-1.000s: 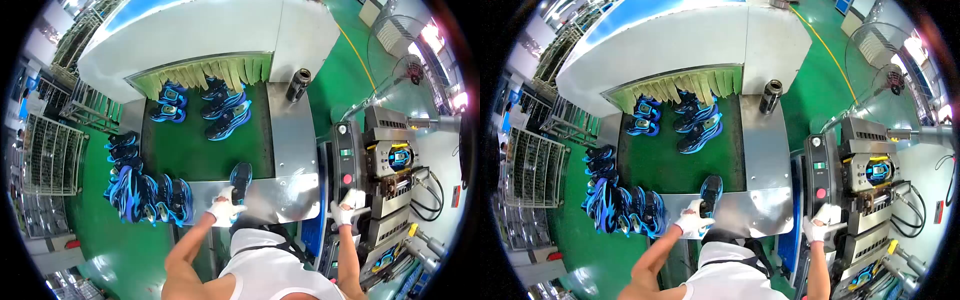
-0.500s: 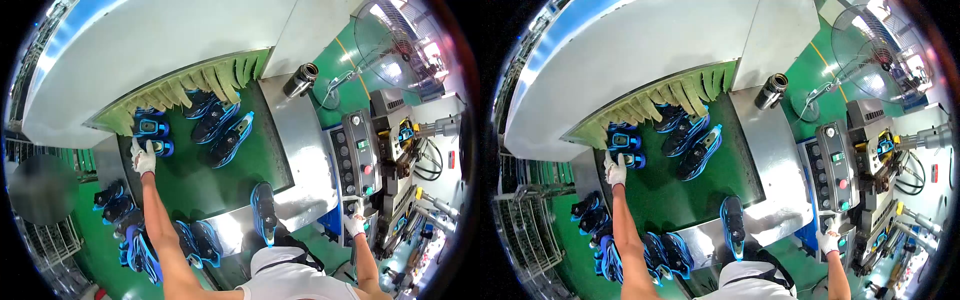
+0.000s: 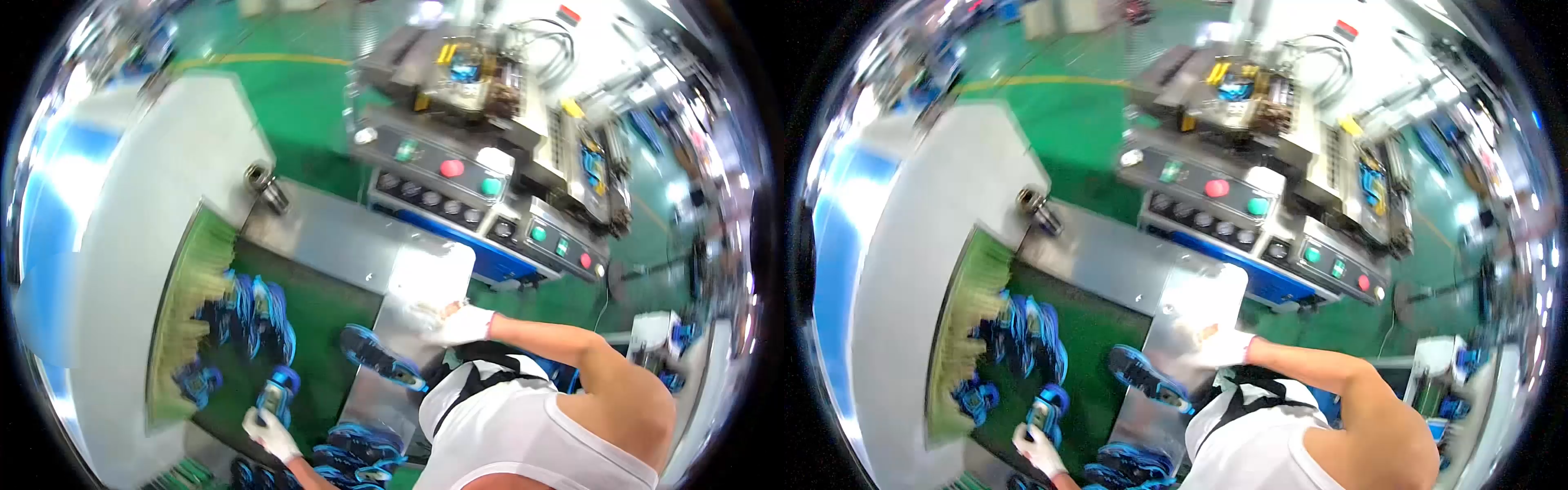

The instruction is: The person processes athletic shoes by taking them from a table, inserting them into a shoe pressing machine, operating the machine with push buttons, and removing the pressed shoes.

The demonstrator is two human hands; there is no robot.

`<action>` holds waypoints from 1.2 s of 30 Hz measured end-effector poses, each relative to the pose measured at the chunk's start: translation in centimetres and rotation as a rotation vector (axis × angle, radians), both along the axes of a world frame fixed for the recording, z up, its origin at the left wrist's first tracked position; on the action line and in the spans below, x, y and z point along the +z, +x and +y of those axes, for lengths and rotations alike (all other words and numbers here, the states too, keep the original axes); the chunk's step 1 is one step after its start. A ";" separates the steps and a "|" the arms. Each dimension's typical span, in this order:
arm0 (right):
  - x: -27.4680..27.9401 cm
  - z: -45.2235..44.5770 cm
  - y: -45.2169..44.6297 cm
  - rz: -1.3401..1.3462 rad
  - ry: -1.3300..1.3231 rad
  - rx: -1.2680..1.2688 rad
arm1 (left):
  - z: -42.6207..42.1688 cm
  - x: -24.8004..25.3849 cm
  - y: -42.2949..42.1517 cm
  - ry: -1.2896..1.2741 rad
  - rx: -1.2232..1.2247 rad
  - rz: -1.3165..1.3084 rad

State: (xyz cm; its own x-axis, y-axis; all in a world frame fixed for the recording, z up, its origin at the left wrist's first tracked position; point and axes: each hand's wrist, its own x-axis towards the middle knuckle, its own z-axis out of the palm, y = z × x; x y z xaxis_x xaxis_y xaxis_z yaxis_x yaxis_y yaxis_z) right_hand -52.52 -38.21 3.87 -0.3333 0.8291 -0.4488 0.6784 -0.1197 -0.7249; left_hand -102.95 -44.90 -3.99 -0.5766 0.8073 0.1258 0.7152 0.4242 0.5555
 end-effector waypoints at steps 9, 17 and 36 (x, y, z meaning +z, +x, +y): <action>1.0 -0.9 -0.3 0.147 0.505 -0.168 | 8.0 15.3 34.1 0.114 -1.264 -0.027; 6.9 -11.4 23.8 0.342 -0.176 -0.883 | 9.8 25.1 60.9 0.358 -1.768 -0.244; 8.1 -33.6 35.0 0.968 0.107 -2.047 | 16.4 3.4 111.9 -0.045 -1.449 -0.102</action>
State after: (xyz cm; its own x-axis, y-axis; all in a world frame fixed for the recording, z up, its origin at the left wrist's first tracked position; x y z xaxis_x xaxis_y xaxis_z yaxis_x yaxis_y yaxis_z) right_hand -17.55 -71.78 12.00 0.6985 0.2371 -0.6751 -0.7064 0.0780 -0.7035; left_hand 8.94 -28.52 -0.54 0.7273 0.6799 0.0940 0.4821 -0.6035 0.6351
